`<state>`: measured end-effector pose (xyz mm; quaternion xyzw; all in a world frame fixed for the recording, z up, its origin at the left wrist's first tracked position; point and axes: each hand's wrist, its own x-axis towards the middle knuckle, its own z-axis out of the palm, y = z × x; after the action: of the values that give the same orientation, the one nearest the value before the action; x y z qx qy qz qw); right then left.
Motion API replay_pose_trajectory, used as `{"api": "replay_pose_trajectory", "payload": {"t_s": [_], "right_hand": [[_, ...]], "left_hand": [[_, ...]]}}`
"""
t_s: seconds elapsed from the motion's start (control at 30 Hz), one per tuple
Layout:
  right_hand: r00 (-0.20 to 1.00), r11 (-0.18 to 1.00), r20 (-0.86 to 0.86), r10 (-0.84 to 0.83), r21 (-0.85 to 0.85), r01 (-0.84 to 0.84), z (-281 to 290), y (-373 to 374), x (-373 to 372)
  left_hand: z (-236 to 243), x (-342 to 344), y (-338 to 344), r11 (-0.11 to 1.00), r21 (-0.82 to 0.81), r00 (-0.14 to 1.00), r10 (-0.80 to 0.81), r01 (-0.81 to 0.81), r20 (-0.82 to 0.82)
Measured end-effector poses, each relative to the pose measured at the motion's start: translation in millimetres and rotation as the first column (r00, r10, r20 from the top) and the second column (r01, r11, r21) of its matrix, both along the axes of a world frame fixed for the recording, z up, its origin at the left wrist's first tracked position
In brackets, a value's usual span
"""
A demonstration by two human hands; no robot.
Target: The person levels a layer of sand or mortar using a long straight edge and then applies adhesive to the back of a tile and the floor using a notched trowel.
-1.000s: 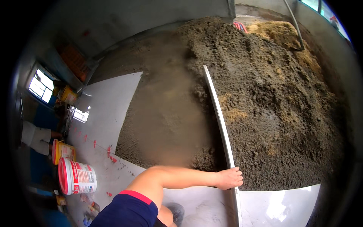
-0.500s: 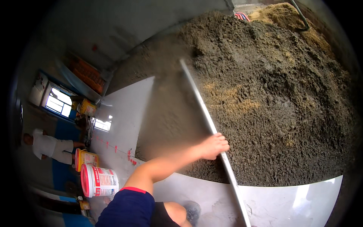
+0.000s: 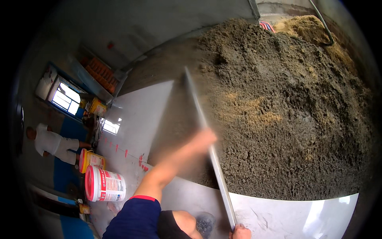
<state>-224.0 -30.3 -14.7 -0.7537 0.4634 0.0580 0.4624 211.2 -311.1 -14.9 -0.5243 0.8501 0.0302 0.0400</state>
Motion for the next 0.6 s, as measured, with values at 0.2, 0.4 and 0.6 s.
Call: {"api": "replay_pose_trajectory", "payload": {"t_s": [0.2, 0.4, 0.6], "right_hand": [[1.000, 0.999, -0.014, 0.010, -0.036, -0.010, -3, -3, -24], [1.000, 0.996, -0.018, 0.011, -0.093, -0.013, -6, 0, -67], [0.995, 0.994, -0.088, 0.044, -0.095, -0.053, 3, 7, -104]], "left_hand": [[12, -15, 24, 0.996, 0.019, 0.993, 0.086, -0.084, -0.077], [50, -54, 58, 0.993, 0.024, 0.991, 0.120, -0.119, -0.059], [27, -63, 101, 0.988, -0.014, 0.975, 0.148, -0.152, -0.166]]}}
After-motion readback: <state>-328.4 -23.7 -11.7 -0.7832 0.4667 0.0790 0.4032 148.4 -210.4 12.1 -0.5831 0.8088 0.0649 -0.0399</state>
